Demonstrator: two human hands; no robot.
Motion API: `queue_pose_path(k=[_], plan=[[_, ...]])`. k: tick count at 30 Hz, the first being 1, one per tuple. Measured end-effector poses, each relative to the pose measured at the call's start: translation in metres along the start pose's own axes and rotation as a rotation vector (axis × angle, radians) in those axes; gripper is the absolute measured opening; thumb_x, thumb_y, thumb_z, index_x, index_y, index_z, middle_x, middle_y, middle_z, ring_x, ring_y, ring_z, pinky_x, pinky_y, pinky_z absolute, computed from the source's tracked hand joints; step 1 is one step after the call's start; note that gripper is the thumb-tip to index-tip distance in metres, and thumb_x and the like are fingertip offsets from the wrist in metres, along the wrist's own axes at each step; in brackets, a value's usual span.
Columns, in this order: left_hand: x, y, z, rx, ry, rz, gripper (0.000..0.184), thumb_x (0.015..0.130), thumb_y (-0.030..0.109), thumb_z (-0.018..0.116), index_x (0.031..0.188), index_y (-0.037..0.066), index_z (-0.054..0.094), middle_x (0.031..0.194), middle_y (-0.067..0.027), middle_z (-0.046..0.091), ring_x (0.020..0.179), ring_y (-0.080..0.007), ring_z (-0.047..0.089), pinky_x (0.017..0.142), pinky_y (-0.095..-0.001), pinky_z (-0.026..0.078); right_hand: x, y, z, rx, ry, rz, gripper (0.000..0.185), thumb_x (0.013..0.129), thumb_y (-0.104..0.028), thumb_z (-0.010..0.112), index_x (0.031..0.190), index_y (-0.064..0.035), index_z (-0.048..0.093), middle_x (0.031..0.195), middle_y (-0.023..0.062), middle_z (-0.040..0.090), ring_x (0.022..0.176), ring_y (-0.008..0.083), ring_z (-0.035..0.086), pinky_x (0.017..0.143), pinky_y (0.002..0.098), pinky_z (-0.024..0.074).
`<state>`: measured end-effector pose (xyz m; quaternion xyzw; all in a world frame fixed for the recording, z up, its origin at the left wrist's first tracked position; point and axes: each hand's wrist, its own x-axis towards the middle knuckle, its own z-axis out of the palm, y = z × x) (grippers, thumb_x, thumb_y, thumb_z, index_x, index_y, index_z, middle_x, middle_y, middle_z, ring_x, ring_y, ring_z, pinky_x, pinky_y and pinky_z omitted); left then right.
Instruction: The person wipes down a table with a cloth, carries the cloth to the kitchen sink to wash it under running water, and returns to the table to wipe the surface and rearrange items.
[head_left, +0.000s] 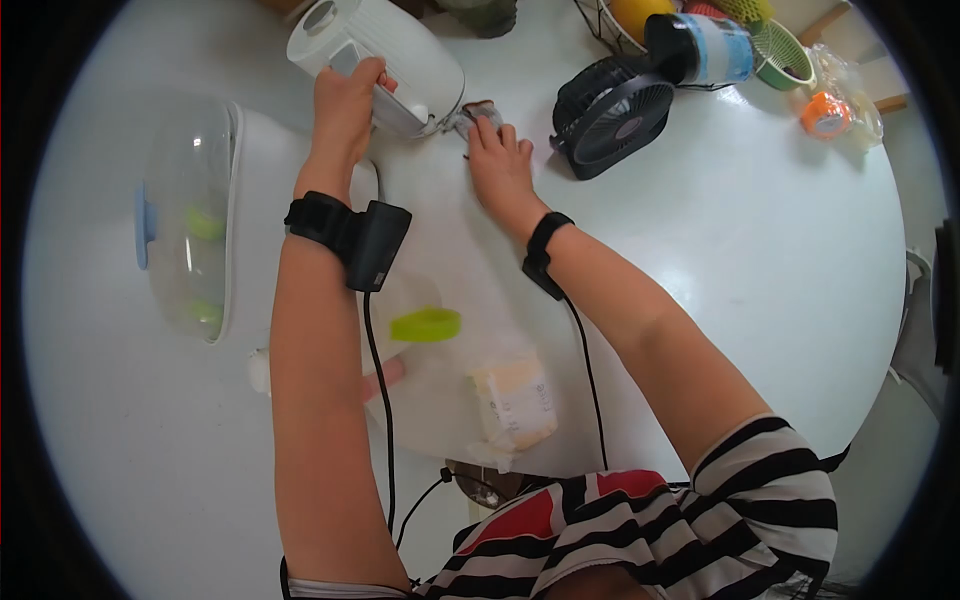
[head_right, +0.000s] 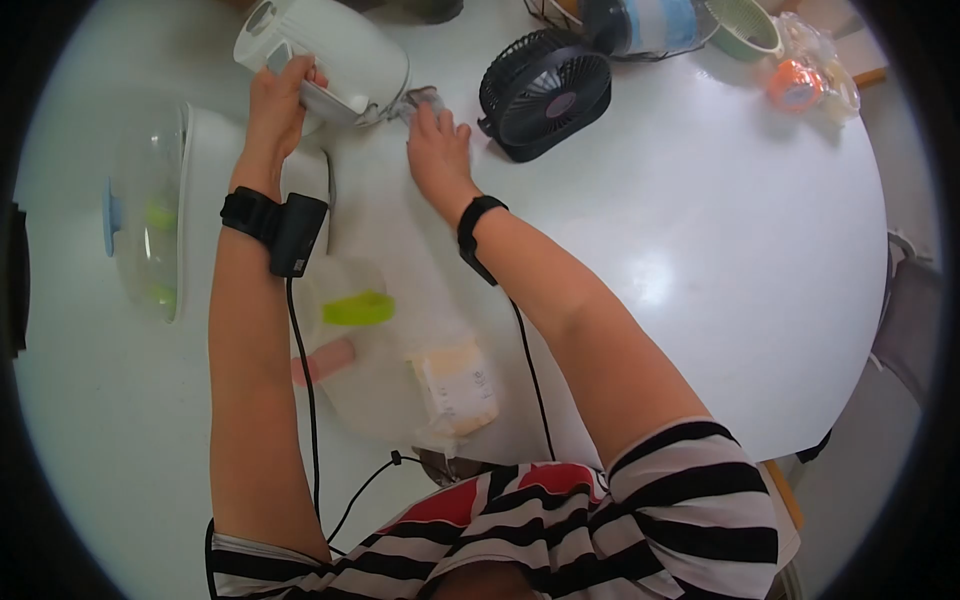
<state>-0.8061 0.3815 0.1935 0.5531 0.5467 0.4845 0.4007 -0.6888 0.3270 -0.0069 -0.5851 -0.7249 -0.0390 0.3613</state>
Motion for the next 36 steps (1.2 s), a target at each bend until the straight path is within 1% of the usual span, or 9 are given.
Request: queue_pose_path(k=[2,3,8,21,26,30,32,35,36], plan=[[0.006,0.002,0.003,0.088,-0.063,0.013,0.012,0.087,0.016,0.064,0.088,0.005,0.057,0.074,-0.0035,0.059,0.071,-0.0139,0.058,0.066,-0.0296,0.043,0.006,-0.010,0.011,0.051,-0.058,-0.066,0.020,0.076,-0.008,0.061,0.096,-0.0049,0.064,0.103,0.0068,0.054,0.096,0.0252,0.052,0.070,0.0415,0.0416],[0.007,0.000,0.004,0.079,-0.068,0.012,0.012,0.087,0.016,0.064,0.088,0.005,0.057,0.074,-0.0035,0.059,0.071,-0.0139,0.058,0.066,-0.0296,0.043,0.008,-0.024,0.006,0.099,-0.399,-0.097,0.037,0.077,-0.003,0.061,0.114,-0.0064,0.060,0.116,0.0008,0.055,0.101,0.0261,0.050,0.076,0.0414,0.0414],[0.010,-0.008,-0.001,0.056,-0.020,-0.021,0.012,0.086,0.015,0.063,0.085,0.004,0.058,0.071,-0.0034,0.059,0.069,-0.0127,0.056,0.064,-0.0283,0.041,-0.011,-0.052,0.017,0.312,-0.367,-0.375,0.039,0.078,-0.004,0.060,0.116,-0.0092,0.061,0.123,0.0003,0.053,0.108,0.0234,0.047,0.080,0.0402,0.0401],[-0.037,-0.016,-0.036,0.387,0.159,-0.091,0.024,0.079,0.017,0.058,0.090,-0.005,0.059,0.076,-0.0127,0.066,0.066,-0.0199,0.061,0.065,-0.0339,0.046,0.006,0.007,0.014,-0.026,-0.132,0.216,0.036,0.086,-0.012,0.057,0.122,-0.0061,0.058,0.131,0.0017,0.051,0.111,0.0266,0.047,0.083,0.0465,0.0378],[-0.014,-0.029,-0.050,0.355,-0.094,0.010,0.021,0.083,0.019,0.066,0.091,0.000,0.064,0.090,-0.0103,0.067,0.088,-0.0179,0.063,0.076,-0.0313,0.047,0.012,0.029,0.017,-0.064,-0.088,0.118,0.041,0.085,-0.010,0.057,0.126,-0.0092,0.057,0.135,-0.0003,0.050,0.113,0.0275,0.047,0.084,0.0481,0.0372],[-0.034,-0.043,-0.041,0.395,-0.001,0.048,0.016,0.092,0.017,0.058,0.093,0.001,0.060,0.078,-0.0054,0.061,0.074,-0.0176,0.056,0.072,-0.0327,0.045,-0.027,0.042,0.031,-0.012,-0.124,-0.033,0.045,0.086,-0.007,0.055,0.131,-0.0135,0.057,0.138,-0.0030,0.049,0.117,0.0272,0.045,0.088,0.0455,0.0363],[-0.043,-0.039,-0.046,0.455,0.009,-0.142,0.081,0.091,0.045,0.066,0.135,-0.017,0.037,0.132,-0.0281,0.051,0.123,-0.0327,0.049,0.101,-0.0394,0.040,-0.046,0.036,0.026,0.040,-0.161,-0.127,0.042,0.090,-0.009,0.055,0.132,-0.0151,0.057,0.137,-0.0042,0.051,0.119,0.0250,0.045,0.090,0.0419,0.0365],[-0.111,0.008,-0.029,0.427,-0.066,-0.046,0.094,0.088,0.041,0.070,0.148,-0.009,0.016,0.132,-0.0299,0.052,0.129,-0.0351,0.045,0.111,-0.0438,0.031,-0.075,0.023,0.016,0.117,-0.275,-0.201,0.040,0.091,-0.011,0.055,0.130,-0.0162,0.058,0.136,-0.0045,0.052,0.117,0.0246,0.046,0.091,0.0413,0.0368],[-0.123,0.001,-0.038,0.430,-0.105,0.031,0.080,0.090,0.035,0.068,0.143,-0.010,0.028,0.132,-0.0273,0.052,0.127,-0.0322,0.048,0.109,-0.0405,0.035,-0.086,0.018,0.016,0.148,-0.308,-0.235,0.038,0.092,-0.013,0.056,0.129,-0.0171,0.060,0.133,-0.0050,0.054,0.116,0.0251,0.048,0.091,0.0415,0.0379]])
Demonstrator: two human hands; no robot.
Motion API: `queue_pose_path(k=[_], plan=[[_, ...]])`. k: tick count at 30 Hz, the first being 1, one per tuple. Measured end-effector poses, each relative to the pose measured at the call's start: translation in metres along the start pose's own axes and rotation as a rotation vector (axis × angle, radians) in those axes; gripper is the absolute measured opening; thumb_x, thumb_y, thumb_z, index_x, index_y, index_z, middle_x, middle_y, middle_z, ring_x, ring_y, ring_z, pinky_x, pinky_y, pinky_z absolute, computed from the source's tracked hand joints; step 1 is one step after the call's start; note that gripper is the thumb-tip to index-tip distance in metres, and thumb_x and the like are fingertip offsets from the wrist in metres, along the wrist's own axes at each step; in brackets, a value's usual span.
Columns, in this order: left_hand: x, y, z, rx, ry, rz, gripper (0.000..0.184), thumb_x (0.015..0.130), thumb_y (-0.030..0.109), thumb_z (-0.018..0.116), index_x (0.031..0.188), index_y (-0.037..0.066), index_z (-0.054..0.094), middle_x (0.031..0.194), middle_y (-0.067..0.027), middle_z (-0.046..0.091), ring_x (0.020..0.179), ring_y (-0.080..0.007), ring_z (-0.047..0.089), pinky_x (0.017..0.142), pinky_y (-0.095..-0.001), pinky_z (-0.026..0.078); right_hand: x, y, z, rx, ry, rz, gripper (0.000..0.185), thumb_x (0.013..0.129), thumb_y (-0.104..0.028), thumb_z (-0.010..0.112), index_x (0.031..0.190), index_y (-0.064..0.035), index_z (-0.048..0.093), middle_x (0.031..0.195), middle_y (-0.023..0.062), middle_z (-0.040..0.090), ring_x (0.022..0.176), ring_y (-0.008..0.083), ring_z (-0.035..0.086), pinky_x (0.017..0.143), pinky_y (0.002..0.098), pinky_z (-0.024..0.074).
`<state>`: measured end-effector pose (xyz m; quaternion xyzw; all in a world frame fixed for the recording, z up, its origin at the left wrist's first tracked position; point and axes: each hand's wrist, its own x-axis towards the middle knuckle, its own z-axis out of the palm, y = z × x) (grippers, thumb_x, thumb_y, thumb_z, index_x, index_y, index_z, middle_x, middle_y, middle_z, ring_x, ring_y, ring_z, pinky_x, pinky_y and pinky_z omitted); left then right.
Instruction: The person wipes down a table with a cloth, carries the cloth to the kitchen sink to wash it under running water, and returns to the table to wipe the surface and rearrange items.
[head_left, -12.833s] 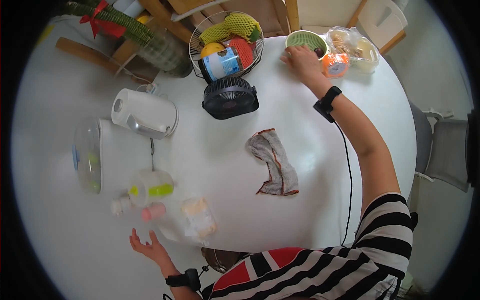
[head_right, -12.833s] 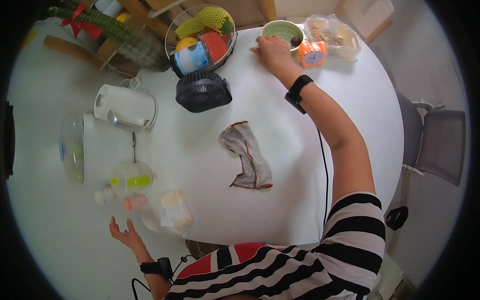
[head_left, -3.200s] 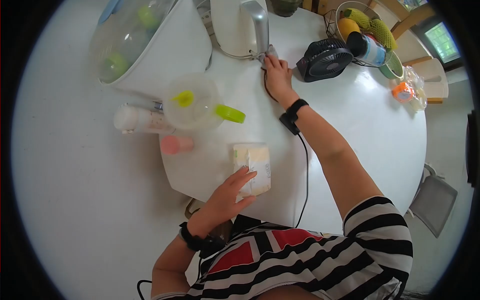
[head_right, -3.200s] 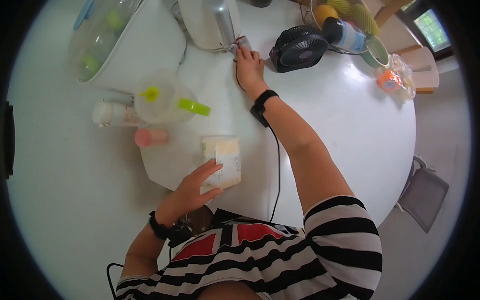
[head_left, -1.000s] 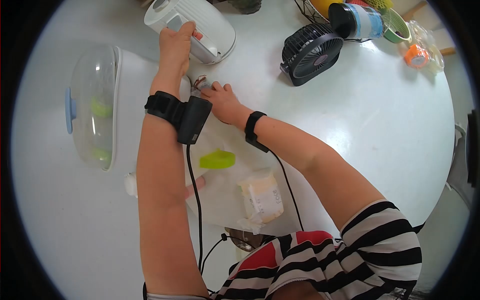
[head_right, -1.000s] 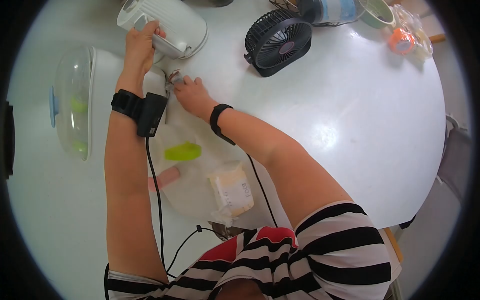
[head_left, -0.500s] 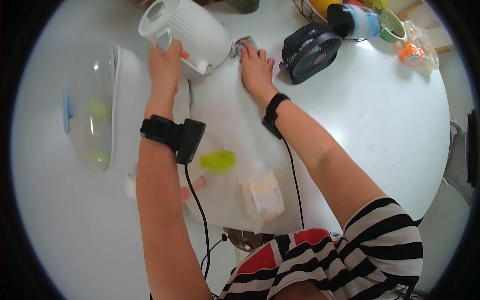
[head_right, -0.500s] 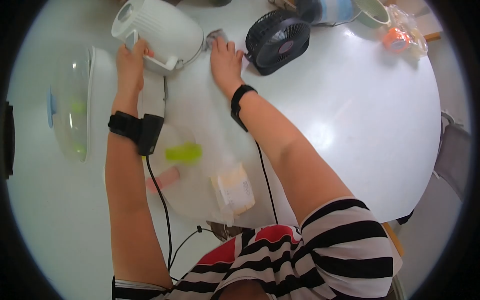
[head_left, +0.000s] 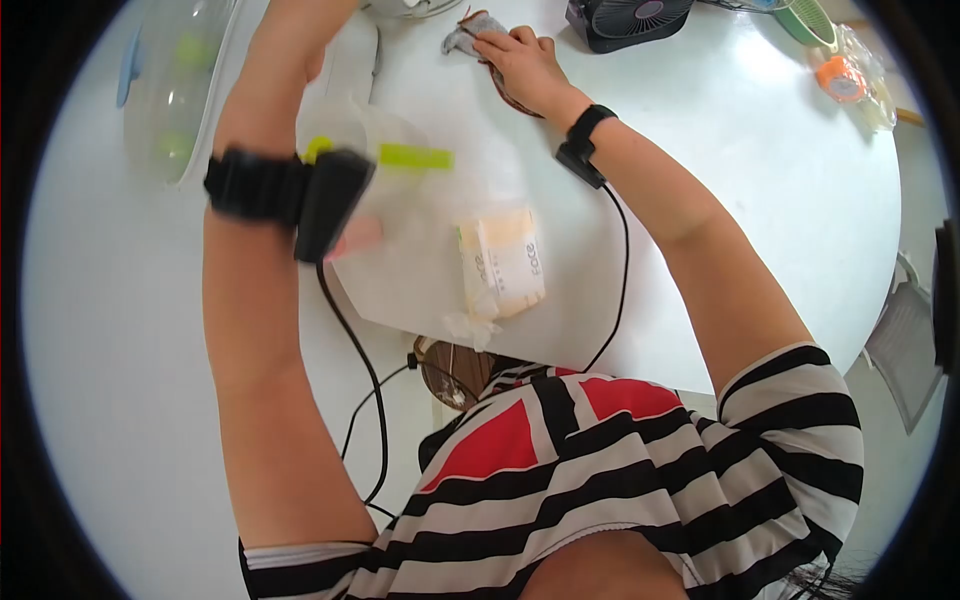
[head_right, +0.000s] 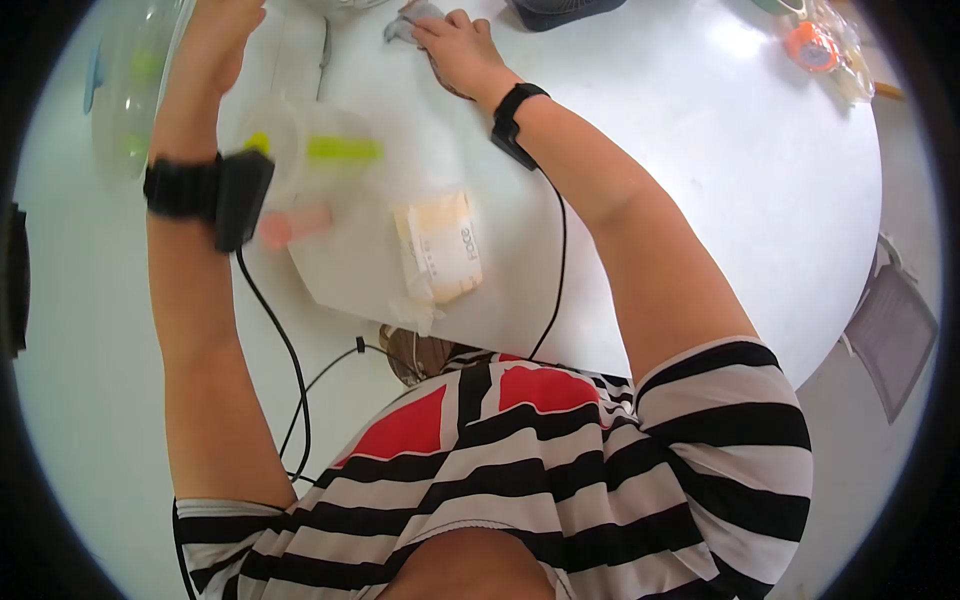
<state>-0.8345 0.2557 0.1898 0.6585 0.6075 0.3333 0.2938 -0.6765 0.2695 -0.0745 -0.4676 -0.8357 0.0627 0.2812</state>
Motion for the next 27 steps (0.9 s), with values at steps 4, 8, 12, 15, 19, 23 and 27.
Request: queue_pose_path(k=[4,8,12,15,19,23,27], plan=[[-0.102,-0.030,0.007,0.179,-0.053,0.120,0.061,0.082,0.035,0.075,0.130,0.004,0.054,0.132,-0.0184,0.054,0.128,-0.0268,0.049,0.101,-0.0349,0.040,-0.054,-0.032,0.021,0.105,-0.038,-0.099,0.034,0.089,-0.012,0.056,0.122,-0.0164,0.062,0.125,-0.0058,0.057,0.108,0.0244,0.049,0.087,0.0409,0.0388],[-0.215,-0.077,0.057,0.477,-0.475,0.063,0.088,0.073,0.042,0.081,0.147,0.019,0.039,0.156,-0.0221,0.020,0.145,-0.0416,0.018,0.107,-0.0633,0.026,-0.121,-0.065,-0.008,0.198,-0.191,-0.097,0.039,0.087,-0.009,0.059,0.126,-0.0150,0.061,0.133,-0.0045,0.054,0.111,0.0243,0.049,0.091,0.0404,0.0380],[-0.257,-0.092,0.074,0.666,-0.712,0.074,0.088,0.071,0.040,0.083,0.147,0.030,0.040,0.162,-0.0150,0.002,0.147,-0.0430,-0.001,0.095,-0.0833,0.016,-0.142,-0.065,-0.030,0.201,-0.258,-0.092,0.047,0.084,-0.006,0.062,0.131,-0.0134,0.059,0.138,-0.0021,0.052,0.111,0.0264,0.049,0.094,0.0404,0.0380],[-0.280,-0.113,0.087,0.632,-0.668,-0.025,0.085,0.073,0.038,0.081,0.147,0.029,0.040,0.162,-0.0137,0.004,0.148,-0.0411,0.000,0.097,-0.0825,0.015,-0.123,-0.063,-0.034,0.120,-0.278,-0.148,0.047,0.085,-0.006,0.061,0.131,-0.0135,0.059,0.139,-0.0010,0.052,0.111,0.0274,0.049,0.093,0.0405,0.0385],[-0.282,-0.125,0.074,0.532,-0.601,0.048,0.081,0.075,0.033,0.080,0.146,0.029,0.041,0.162,-0.0122,0.006,0.149,-0.0371,0.003,0.100,-0.0797,0.014,-0.039,-0.073,0.002,0.068,-0.231,-0.128,0.042,0.088,-0.011,0.058,0.131,-0.0151,0.058,0.139,0.0001,0.051,0.111,0.0285,0.048,0.091,0.0439,0.0393],[-0.292,-0.123,0.066,0.493,-0.549,0.028,0.084,0.074,0.032,0.081,0.148,0.030,0.040,0.162,-0.0128,0.007,0.149,-0.0366,0.007,0.103,-0.0772,0.014,0.041,-0.074,0.068,-0.031,-0.205,-0.180,0.042,0.090,-0.010,0.054,0.130,-0.0196,0.057,0.139,-0.0030,0.049,0.113,0.0318,0.048,0.092,0.0521,0.0372],[-0.331,-0.134,0.032,0.426,-0.464,-0.041,0.090,0.071,0.030,0.083,0.149,0.031,0.038,0.160,-0.0168,0.011,0.144,-0.0367,0.020,0.103,-0.0687,0.022,0.082,-0.079,0.087,-0.163,-0.228,-0.116,0.049,0.086,-0.012,0.054,0.135,-0.0191,0.055,0.148,-0.0084,0.041,0.124,0.0347,0.043,0.095,0.0567,0.0392]])
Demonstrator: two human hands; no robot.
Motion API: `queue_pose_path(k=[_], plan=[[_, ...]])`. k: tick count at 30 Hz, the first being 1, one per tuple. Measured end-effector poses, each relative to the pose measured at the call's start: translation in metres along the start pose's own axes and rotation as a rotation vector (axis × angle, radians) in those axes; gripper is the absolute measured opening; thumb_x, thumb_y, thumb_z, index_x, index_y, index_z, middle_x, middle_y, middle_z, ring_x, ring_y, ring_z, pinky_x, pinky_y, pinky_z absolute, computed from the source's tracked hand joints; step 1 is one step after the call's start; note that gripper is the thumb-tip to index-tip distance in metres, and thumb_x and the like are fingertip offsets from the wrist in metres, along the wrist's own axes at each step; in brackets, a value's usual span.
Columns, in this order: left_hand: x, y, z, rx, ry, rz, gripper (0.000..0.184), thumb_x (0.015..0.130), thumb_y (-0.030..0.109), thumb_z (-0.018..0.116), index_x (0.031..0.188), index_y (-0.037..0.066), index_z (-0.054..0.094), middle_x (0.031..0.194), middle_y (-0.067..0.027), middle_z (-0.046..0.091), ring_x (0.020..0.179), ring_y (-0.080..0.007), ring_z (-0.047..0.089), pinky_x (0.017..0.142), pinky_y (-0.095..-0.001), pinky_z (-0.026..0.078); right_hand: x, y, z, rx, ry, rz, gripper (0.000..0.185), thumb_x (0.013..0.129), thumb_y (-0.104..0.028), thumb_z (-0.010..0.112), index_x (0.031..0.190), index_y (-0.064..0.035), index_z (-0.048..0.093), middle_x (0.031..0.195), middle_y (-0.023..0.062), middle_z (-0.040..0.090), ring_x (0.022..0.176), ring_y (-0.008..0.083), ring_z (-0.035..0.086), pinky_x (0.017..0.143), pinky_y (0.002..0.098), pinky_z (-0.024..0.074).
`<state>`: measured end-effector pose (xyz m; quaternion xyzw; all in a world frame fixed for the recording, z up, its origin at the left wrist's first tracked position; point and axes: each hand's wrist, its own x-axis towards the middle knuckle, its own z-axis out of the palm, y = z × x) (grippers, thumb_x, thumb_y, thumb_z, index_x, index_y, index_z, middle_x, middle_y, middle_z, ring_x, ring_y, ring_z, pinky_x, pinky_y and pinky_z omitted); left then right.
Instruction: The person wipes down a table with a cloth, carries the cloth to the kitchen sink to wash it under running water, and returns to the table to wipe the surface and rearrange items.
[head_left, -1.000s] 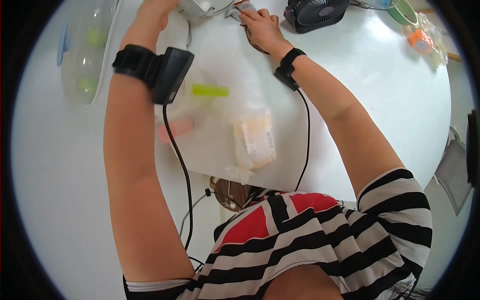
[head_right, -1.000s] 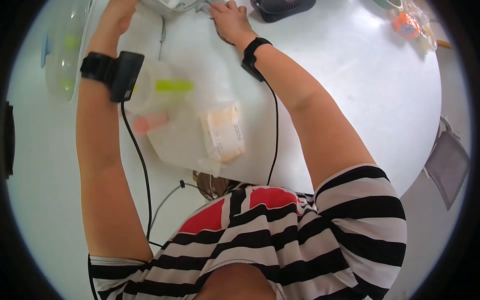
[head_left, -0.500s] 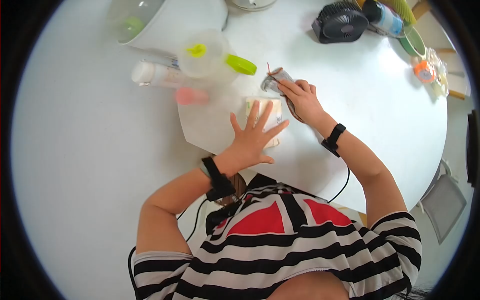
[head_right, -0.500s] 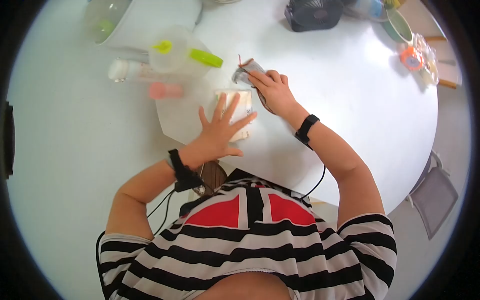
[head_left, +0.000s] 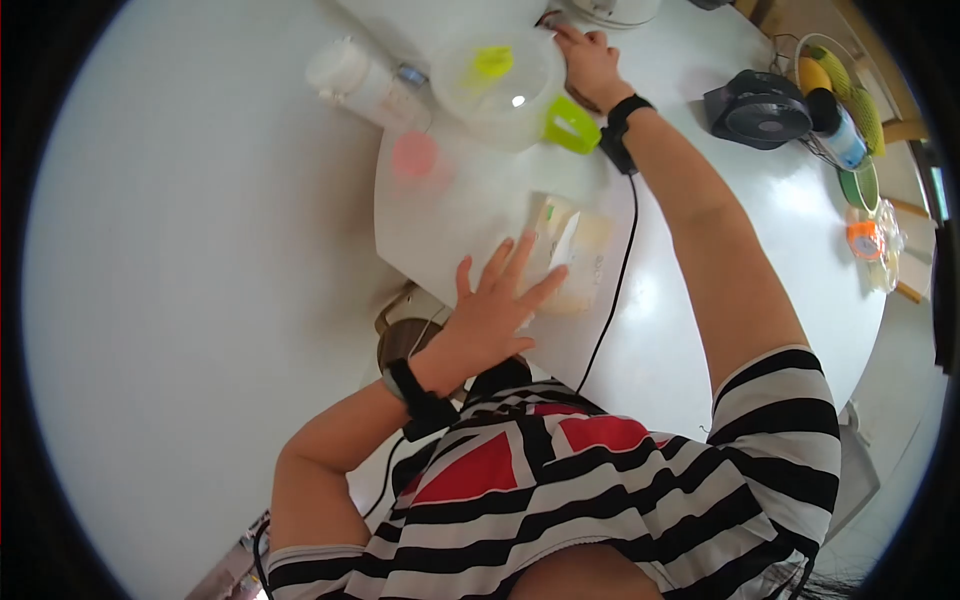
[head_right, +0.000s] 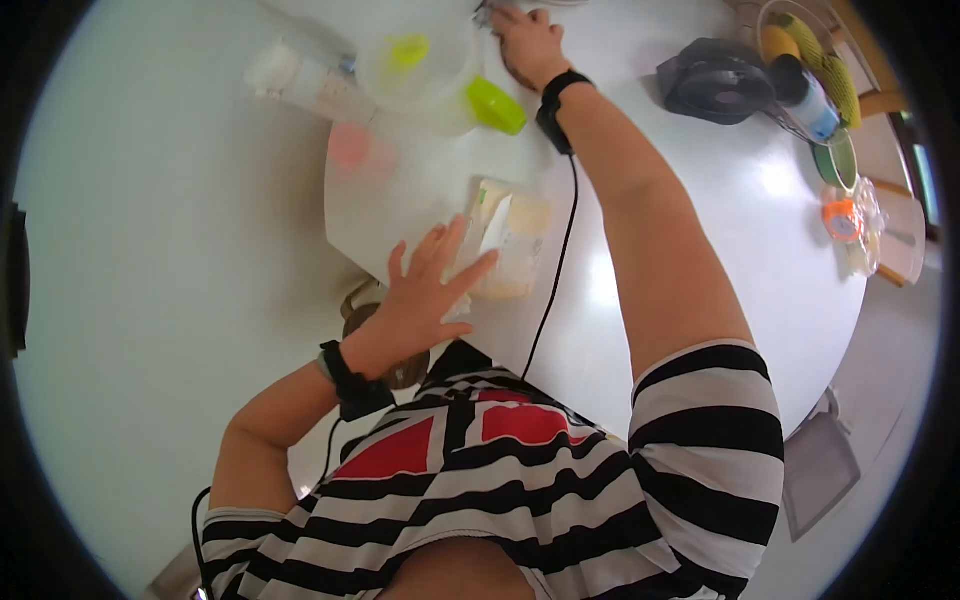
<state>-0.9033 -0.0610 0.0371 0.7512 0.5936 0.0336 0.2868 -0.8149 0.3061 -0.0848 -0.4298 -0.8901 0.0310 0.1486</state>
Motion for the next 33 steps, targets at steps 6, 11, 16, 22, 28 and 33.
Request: queue_pose_path(k=[6,11,16,22,28,33], plan=[[-0.040,-0.033,0.051,-0.062,0.132,-0.088,0.086,0.073,0.013,0.079,0.148,0.028,0.040,0.143,-0.0199,0.033,0.116,-0.0334,0.049,0.096,-0.0445,0.042,-0.059,0.007,-0.004,-0.030,0.041,0.065,0.048,0.087,-0.021,0.059,0.135,-0.0249,0.055,0.144,-0.0099,0.046,0.121,0.0331,0.044,0.094,0.0535,0.0381],[-0.024,-0.074,0.111,-0.356,0.211,0.063,0.053,0.085,0.004,0.061,0.135,0.018,0.052,0.122,-0.0222,0.051,0.095,-0.0365,0.061,0.085,-0.0408,0.051,-0.196,0.018,-0.029,-0.055,0.061,0.085,0.046,0.090,-0.009,0.053,0.133,-0.0245,0.057,0.142,-0.0071,0.049,0.117,0.0319,0.047,0.095,0.0471,0.0385],[-0.016,-0.094,0.126,-0.401,0.417,0.069,0.033,0.087,0.003,0.055,0.118,0.011,0.057,0.103,-0.0170,0.060,0.093,-0.0368,0.060,0.083,-0.0427,0.051,-0.332,0.001,-0.073,-0.077,0.108,0.295,0.045,0.089,-0.004,0.052,0.130,-0.0194,0.060,0.139,-0.0013,0.053,0.114,0.0320,0.048,0.098,0.0446,0.0385],[0.023,-0.133,0.091,-0.332,0.618,-0.035,0.026,0.085,0.005,0.057,0.111,0.005,0.059,0.100,-0.0177,0.062,0.086,-0.0360,0.061,0.077,-0.0421,0.050,-0.445,-0.009,-0.074,-0.062,0.191,0.457,0.045,0.085,0.001,0.057,0.126,-0.0161,0.062,0.136,0.0009,0.054,0.109,0.0307,0.047,0.096,0.0418,0.0388],[0.079,-0.102,0.083,-0.564,0.607,-0.314,0.029,0.089,0.017,0.055,0.109,-0.001,0.062,0.088,-0.0142,0.063,0.071,-0.0241,0.060,0.068,-0.0365,0.050,-0.450,-0.002,-0.070,-0.010,0.201,0.572,0.046,0.082,0.001,0.055,0.124,-0.0154,0.062,0.135,0.0014,0.055,0.107,0.0329,0.049,0.092,0.0438,0.0418],[0.130,0.016,0.070,-0.839,0.259,-0.354,0.067,0.086,0.038,0.070,0.128,-0.009,0.048,0.119,-0.0223,0.057,0.106,-0.0294,0.057,0.087,-0.0456,0.048,-0.447,0.045,-0.077,0.045,0.212,0.616,0.048,0.082,-0.004,0.057,0.129,-0.0136,0.053,0.138,0.0051,0.049,0.108,0.0368,0.047,0.087,0.0488,0.0406]])
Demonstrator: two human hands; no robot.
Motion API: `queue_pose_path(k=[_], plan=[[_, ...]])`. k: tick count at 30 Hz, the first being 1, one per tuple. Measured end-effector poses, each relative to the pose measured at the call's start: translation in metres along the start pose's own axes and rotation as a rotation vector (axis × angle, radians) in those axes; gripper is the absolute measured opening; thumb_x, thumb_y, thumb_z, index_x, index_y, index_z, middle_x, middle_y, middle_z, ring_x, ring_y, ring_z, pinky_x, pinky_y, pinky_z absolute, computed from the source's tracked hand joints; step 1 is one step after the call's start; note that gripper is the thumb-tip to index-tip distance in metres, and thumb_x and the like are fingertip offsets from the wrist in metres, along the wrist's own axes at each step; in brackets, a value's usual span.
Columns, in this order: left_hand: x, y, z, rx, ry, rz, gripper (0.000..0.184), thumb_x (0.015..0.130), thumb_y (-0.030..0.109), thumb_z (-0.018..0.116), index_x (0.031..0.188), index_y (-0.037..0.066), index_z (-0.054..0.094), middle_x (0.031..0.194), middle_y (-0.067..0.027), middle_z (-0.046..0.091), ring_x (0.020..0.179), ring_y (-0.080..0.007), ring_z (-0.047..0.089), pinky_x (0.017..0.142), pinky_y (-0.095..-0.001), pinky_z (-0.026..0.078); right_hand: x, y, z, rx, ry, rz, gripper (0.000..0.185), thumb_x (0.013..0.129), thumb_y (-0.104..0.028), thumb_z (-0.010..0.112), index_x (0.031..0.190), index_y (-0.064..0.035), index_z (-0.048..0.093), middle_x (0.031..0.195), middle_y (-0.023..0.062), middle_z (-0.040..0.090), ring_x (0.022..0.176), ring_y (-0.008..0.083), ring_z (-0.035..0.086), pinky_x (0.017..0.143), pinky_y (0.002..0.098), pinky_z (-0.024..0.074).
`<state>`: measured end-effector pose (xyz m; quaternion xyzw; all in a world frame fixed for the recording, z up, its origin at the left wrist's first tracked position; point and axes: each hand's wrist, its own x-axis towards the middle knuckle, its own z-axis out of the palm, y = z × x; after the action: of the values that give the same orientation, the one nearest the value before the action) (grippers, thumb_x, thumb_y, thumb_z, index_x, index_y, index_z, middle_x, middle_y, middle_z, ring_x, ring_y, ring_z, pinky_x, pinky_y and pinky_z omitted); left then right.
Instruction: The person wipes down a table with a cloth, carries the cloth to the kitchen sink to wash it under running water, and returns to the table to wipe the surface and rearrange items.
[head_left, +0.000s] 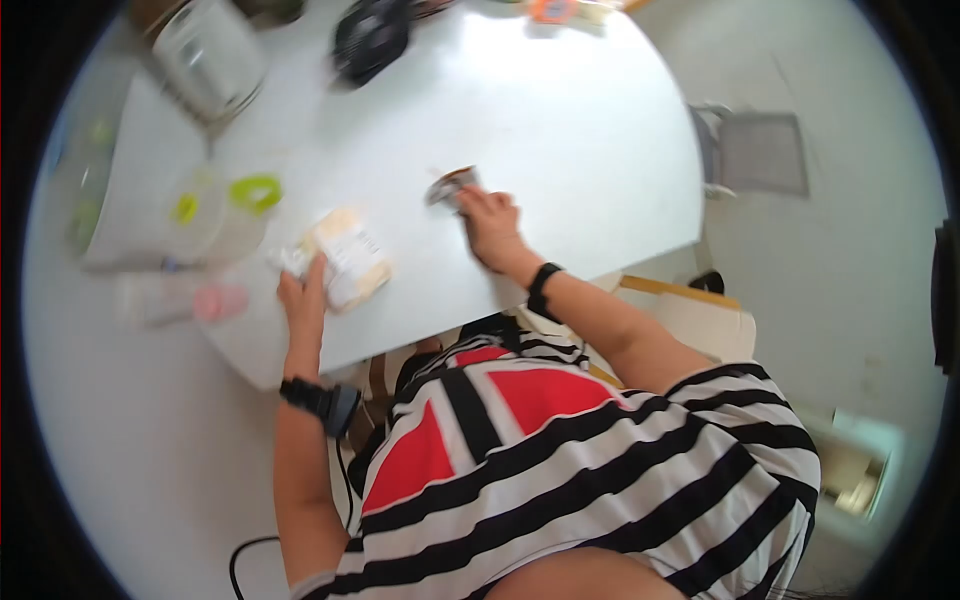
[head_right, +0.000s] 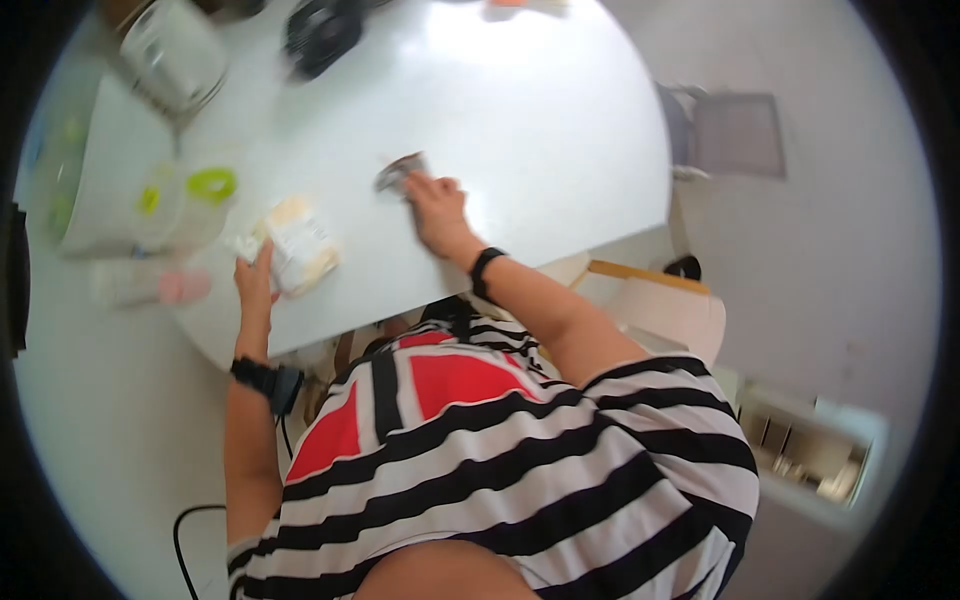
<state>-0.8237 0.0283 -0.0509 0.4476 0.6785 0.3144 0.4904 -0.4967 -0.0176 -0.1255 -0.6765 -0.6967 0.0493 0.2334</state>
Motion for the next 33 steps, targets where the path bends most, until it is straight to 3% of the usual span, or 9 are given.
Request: queue_pose_path(k=[1,3,6,11,17,23,27,29,33], plan=[[0.001,-0.002,0.025,0.003,-0.051,0.032,0.067,0.086,0.038,0.070,0.128,-0.009,0.048,0.119,-0.0223,0.057,0.106,-0.0294,0.057,0.087,-0.0456,0.048,0.003,0.006,-0.005,0.003,0.041,0.003,0.049,0.082,-0.005,0.058,0.129,-0.0142,0.053,0.137,0.0039,0.049,0.107,0.0355,0.047,0.088,0.0481,0.0401],[-0.001,-0.004,0.063,0.636,0.239,0.358,0.088,0.083,0.033,0.074,0.143,-0.013,0.028,0.139,-0.0310,0.040,0.126,-0.0394,0.044,0.108,-0.0480,0.034,0.010,0.022,-0.016,0.051,0.107,-0.007,0.046,0.082,-0.007,0.060,0.127,-0.0146,0.055,0.135,0.0029,0.050,0.106,0.0318,0.047,0.087,0.0450,0.0401],[0.008,0.004,0.074,0.525,0.067,0.386,0.089,0.084,0.027,0.072,0.145,-0.013,0.022,0.145,-0.0338,0.030,0.135,-0.0435,0.031,0.115,-0.0471,0.024,0.014,0.039,-0.026,0.057,0.149,0.035,0.046,0.082,-0.009,0.063,0.127,-0.0148,0.056,0.135,0.0022,0.050,0.105,0.0308,0.046,0.088,0.0439,0.0400],[0.002,-0.007,0.036,0.559,0.155,0.395,0.080,0.086,0.020,0.068,0.146,-0.012,0.024,0.145,-0.0305,0.034,0.135,-0.0411,0.034,0.114,-0.0444,0.026,0.019,0.026,-0.026,0.007,0.200,0.105,0.045,0.084,-0.015,0.061,0.128,-0.0100,0.052,0.134,0.0066,0.047,0.104,0.0324,0.048,0.082,0.0453,0.0418],[-0.068,0.044,-0.004,0.448,0.129,0.275,0.068,0.092,0.014,0.063,0.144,-0.009,0.028,0.138,-0.0269,0.047,0.125,-0.0358,0.050,0.106,-0.0410,0.039,0.008,-0.055,-0.049,0.176,0.085,-0.387,0.026,0.084,-0.017,0.060,0.109,-0.0092,0.064,0.122,0.0046,0.050,0.103,0.0280,0.049,0.081,0.0409,0.0424],[-0.075,0.073,-0.024,0.314,0.141,0.206,0.071,0.090,0.015,0.069,0.143,-0.009,0.028,0.136,-0.0241,0.048,0.121,-0.0310,0.054,0.101,-0.0395,0.045,0.029,-0.069,-0.062,0.281,0.127,-0.549,0.017,0.082,-0.016,0.060,0.099,-0.0149,0.062,0.114,-0.0011,0.053,0.101,0.0201,0.049,0.081,0.0356,0.0406],[-0.093,0.097,-0.056,0.427,0.232,0.150,0.083,0.083,0.016,0.077,0.144,-0.010,0.027,0.139,-0.0243,0.047,0.123,-0.0311,0.053,0.104,-0.0397,0.044,0.046,-0.070,-0.084,0.355,0.047,-0.549,0.014,0.083,-0.015,0.058,0.097,-0.0163,0.060,0.111,-0.0012,0.054,0.101,0.0196,0.051,0.081,0.0364,0.0412],[-0.093,0.104,-0.077,0.463,0.219,0.196,0.087,0.080,0.016,0.079,0.144,-0.011,0.026,0.139,-0.0247,0.047,0.123,-0.0315,0.053,0.105,-0.0399,0.043,0.064,-0.046,-0.091,0.285,-0.008,-0.441,0.015,0.085,-0.014,0.055,0.099,-0.0167,0.058,0.107,0.0006,0.056,0.099,0.0210,0.053,0.081,0.0375,0.0419],[-0.073,0.120,-0.107,0.735,0.331,-0.028,0.111,0.074,0.031,0.084,0.149,-0.012,0.014,0.148,-0.0272,0.036,0.135,-0.0331,0.040,0.112,-0.0389,0.032,0.138,0.069,-0.115,0.232,0.106,-0.080,0.014,0.089,-0.010,0.050,0.099,-0.0136,0.058,0.095,0.0073,0.060,0.091,0.0259,0.056,0.076,0.0421,0.0420]])
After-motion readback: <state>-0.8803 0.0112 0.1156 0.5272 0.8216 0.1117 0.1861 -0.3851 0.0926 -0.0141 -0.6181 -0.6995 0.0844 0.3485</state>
